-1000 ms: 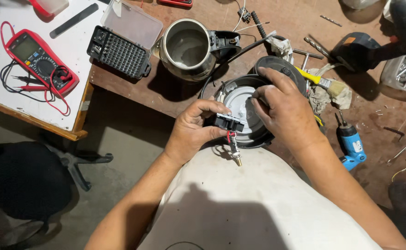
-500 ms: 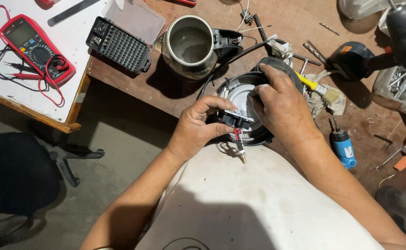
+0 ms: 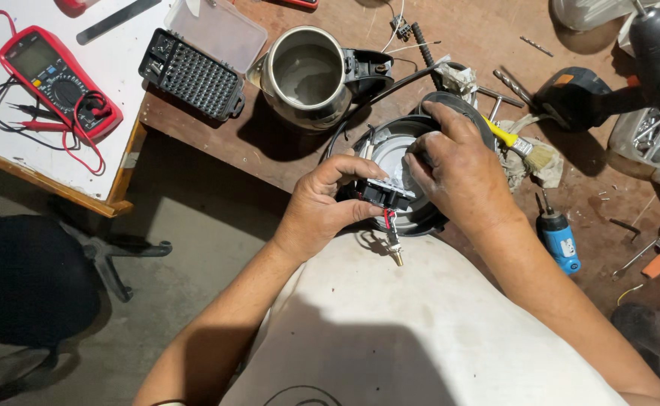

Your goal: The person disassembles the base of a kettle, uses a multimeter to test the internal electrical components, and then uses a screwdriver and a power drill to reassemble the parts at a workbench.

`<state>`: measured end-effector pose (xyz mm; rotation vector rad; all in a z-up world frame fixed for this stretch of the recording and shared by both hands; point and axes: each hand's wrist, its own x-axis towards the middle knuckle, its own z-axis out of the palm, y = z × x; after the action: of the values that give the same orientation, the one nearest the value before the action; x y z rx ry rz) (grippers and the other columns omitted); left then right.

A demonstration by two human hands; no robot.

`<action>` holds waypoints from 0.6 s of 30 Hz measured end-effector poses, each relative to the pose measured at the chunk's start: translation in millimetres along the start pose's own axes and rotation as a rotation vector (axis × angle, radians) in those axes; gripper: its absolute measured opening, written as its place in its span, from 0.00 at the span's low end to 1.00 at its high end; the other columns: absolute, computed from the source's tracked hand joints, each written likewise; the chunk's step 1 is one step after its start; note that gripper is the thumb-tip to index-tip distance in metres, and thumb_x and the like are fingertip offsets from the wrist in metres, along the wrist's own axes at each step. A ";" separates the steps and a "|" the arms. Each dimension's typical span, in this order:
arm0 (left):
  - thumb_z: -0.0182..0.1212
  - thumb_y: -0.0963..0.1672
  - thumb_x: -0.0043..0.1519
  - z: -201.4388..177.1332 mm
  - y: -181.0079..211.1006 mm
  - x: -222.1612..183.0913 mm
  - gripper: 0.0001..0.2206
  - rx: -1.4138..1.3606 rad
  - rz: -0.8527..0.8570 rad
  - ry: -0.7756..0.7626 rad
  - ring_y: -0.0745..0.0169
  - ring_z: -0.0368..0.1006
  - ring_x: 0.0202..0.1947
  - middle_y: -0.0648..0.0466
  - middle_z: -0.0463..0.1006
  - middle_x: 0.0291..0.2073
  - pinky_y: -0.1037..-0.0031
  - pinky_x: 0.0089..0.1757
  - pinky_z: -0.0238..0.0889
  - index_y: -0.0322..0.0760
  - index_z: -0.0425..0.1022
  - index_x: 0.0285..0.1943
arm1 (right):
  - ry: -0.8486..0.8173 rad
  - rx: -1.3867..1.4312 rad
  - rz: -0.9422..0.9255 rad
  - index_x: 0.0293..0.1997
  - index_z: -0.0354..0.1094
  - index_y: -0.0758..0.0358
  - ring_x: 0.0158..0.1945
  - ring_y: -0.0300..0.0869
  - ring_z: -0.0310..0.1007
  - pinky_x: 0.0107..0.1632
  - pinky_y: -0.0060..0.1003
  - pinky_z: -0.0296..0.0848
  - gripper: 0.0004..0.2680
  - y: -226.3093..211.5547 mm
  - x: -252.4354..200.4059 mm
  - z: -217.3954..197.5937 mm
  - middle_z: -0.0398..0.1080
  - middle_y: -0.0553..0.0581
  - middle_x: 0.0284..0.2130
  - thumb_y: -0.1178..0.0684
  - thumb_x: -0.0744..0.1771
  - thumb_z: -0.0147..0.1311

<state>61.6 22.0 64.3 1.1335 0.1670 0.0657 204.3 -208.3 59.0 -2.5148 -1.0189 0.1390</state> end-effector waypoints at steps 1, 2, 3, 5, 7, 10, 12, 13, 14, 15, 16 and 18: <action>0.88 0.39 0.59 -0.3 -0.6 0.3 0.23 0.001 -0.001 -0.001 0.70 0.83 0.58 0.50 0.90 0.55 0.69 0.63 0.77 0.35 0.84 0.63 | 0.001 0.001 0.001 0.48 0.82 0.61 0.73 0.64 0.79 0.57 0.63 0.87 0.07 0.6 -0.4 -0.1 0.76 0.66 0.73 0.53 0.70 0.75; 0.88 0.39 0.60 -0.5 -1.2 0.4 0.23 0.004 0.000 -0.005 0.70 0.83 0.59 0.51 0.90 0.55 0.69 0.63 0.77 0.35 0.84 0.63 | -0.003 0.010 0.004 0.48 0.82 0.61 0.73 0.65 0.78 0.57 0.63 0.87 0.07 1.1 -0.9 -0.1 0.76 0.66 0.73 0.53 0.70 0.75; 0.88 0.40 0.60 -0.7 -1.9 0.5 0.23 0.006 0.000 -0.009 0.70 0.83 0.59 0.51 0.89 0.55 0.69 0.63 0.77 0.36 0.84 0.63 | -0.007 0.019 0.007 0.49 0.82 0.61 0.74 0.65 0.78 0.58 0.63 0.87 0.07 1.6 -1.5 -0.2 0.77 0.66 0.73 0.52 0.70 0.75; 0.88 0.40 0.60 -0.7 -1.4 -0.3 0.23 0.011 -0.003 -0.011 0.70 0.83 0.59 0.51 0.90 0.55 0.69 0.63 0.77 0.36 0.84 0.63 | -0.019 0.045 0.028 0.48 0.82 0.60 0.75 0.65 0.78 0.59 0.64 0.86 0.07 -0.1 0.0 -2.5 0.76 0.65 0.73 0.52 0.70 0.75; 0.88 0.40 0.60 -1.3 -0.8 0.2 0.23 0.016 -0.003 -0.011 0.70 0.83 0.59 0.51 0.90 0.56 0.69 0.63 0.77 0.36 0.84 0.63 | -0.030 0.070 0.045 0.48 0.83 0.59 0.75 0.64 0.77 0.59 0.65 0.86 0.07 -1.1 2.5 -5.4 0.76 0.65 0.74 0.52 0.70 0.75; 0.88 0.40 0.60 -2.0 0.1 0.3 0.23 0.031 -0.012 -0.016 0.71 0.83 0.59 0.53 0.89 0.56 0.70 0.64 0.77 0.36 0.84 0.63 | -0.043 0.128 0.048 0.48 0.84 0.60 0.75 0.67 0.77 0.63 0.64 0.84 0.06 -2.9 3.8 -9.5 0.76 0.67 0.73 0.55 0.69 0.75; 0.88 0.40 0.60 -2.4 0.8 0.4 0.23 0.031 -0.010 -0.019 0.71 0.82 0.59 0.52 0.89 0.56 0.70 0.64 0.76 0.36 0.84 0.63 | -0.044 0.166 0.040 0.48 0.85 0.60 0.74 0.68 0.77 0.64 0.63 0.83 0.05 -3.3 4.6 -10.4 0.76 0.68 0.73 0.57 0.69 0.75; 0.88 0.40 0.60 -2.6 1.0 0.7 0.23 0.032 -0.011 -0.020 0.71 0.82 0.59 0.52 0.89 0.56 0.70 0.64 0.76 0.36 0.84 0.63 | -0.044 0.166 0.041 0.48 0.85 0.60 0.74 0.68 0.77 0.64 0.63 0.83 0.05 -2.7 4.7 -10.2 0.76 0.68 0.73 0.57 0.69 0.75; 0.88 0.40 0.60 -2.8 1.2 0.6 0.23 0.036 -0.010 -0.019 0.72 0.82 0.59 0.52 0.89 0.56 0.70 0.64 0.76 0.36 0.84 0.63 | -0.047 0.176 0.052 0.48 0.84 0.59 0.75 0.67 0.77 0.65 0.62 0.82 0.06 -2.2 4.6 -9.9 0.76 0.67 0.74 0.56 0.69 0.75; 0.88 0.40 0.60 -2.9 1.4 0.4 0.23 0.041 -0.009 -0.019 0.72 0.82 0.59 0.52 0.89 0.56 0.69 0.64 0.76 0.36 0.84 0.63 | -0.049 0.185 0.064 0.49 0.84 0.58 0.75 0.66 0.77 0.67 0.61 0.81 0.06 -1.7 4.3 -9.7 0.76 0.65 0.75 0.55 0.69 0.75; 0.88 0.40 0.60 -2.8 2.3 0.5 0.23 0.040 -0.011 -0.020 0.72 0.82 0.59 0.52 0.89 0.56 0.69 0.64 0.76 0.36 0.84 0.63 | -0.050 0.185 0.066 0.49 0.84 0.58 0.75 0.66 0.77 0.67 0.61 0.81 0.06 -2.1 4.5 -9.9 0.76 0.65 0.75 0.55 0.69 0.75; 0.87 0.40 0.61 -2.9 4.2 1.2 0.22 0.034 -0.006 -0.034 0.70 0.83 0.59 0.51 0.88 0.56 0.68 0.64 0.76 0.36 0.84 0.63 | -0.049 0.188 0.050 0.49 0.84 0.59 0.74 0.67 0.77 0.67 0.62 0.81 0.06 -2.5 5.5 -10.4 0.76 0.67 0.74 0.56 0.69 0.75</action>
<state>62.5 26.5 66.8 1.1675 0.1423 0.0383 209.3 -206.5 69.8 -2.3771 -0.9165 0.2986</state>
